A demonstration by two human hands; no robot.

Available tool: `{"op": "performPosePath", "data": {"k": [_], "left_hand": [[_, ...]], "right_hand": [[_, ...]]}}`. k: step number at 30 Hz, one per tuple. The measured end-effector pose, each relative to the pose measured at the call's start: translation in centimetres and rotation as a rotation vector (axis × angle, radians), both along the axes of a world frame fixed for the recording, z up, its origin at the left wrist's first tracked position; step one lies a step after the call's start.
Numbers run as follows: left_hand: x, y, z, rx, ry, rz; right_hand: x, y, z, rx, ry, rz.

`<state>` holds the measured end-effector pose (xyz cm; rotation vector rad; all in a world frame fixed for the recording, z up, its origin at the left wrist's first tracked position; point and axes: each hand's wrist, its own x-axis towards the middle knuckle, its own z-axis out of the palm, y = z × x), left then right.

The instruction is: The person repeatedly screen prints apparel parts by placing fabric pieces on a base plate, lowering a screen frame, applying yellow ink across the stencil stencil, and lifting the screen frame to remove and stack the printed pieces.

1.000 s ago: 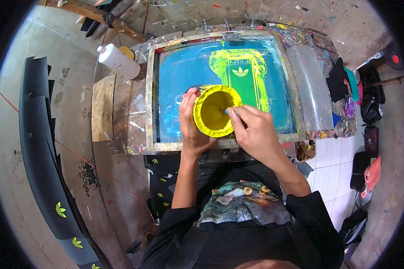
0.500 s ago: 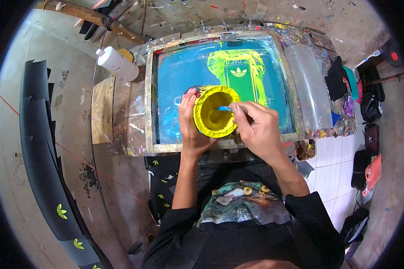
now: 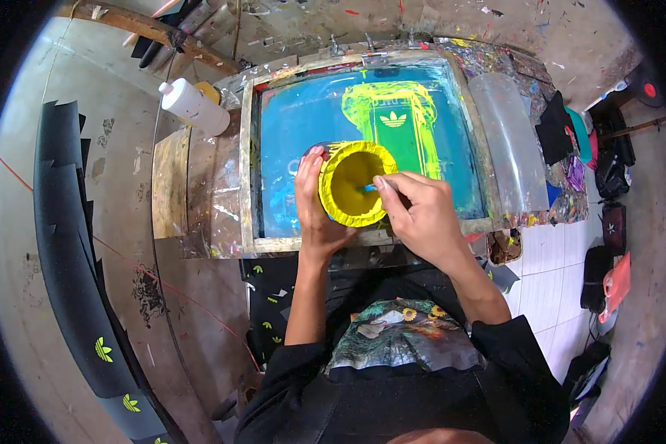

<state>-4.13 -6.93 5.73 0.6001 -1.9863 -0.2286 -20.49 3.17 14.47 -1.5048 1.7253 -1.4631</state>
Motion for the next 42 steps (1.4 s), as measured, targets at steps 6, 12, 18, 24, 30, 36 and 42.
{"op": "performPosePath", "data": {"k": [6, 12, 18, 24, 30, 36, 42], "left_hand": [[0.0, 0.0, 0.3, 0.001, -0.006, 0.008], [-0.2, 0.1, 0.3, 0.000, -0.010, -0.004], [-0.3, 0.1, 0.3, -0.007, 0.000, 0.000], [-0.4, 0.0, 0.4, -0.018, -0.003, -0.009], [-0.4, 0.1, 0.2, 0.001, -0.002, -0.020], [-0.5, 0.1, 0.3, -0.001, 0.008, -0.025], [-0.5, 0.2, 0.1, 0.018, 0.029, -0.041]], "right_hand": [[-0.1, 0.0, -0.1, -0.022, 0.017, 0.000], [-0.2, 0.1, -0.2, 0.011, -0.020, -0.004], [-0.4, 0.1, -0.2, 0.029, -0.017, 0.000], [-0.9, -0.2, -0.4, 0.020, 0.048, 0.020], [-0.9, -0.2, -0.2, 0.015, 0.050, 0.008], [-1.1, -0.1, -0.1, 0.024, 0.065, -0.001], [-1.3, -0.2, -0.2, 0.024, 0.070, 0.000]]}}
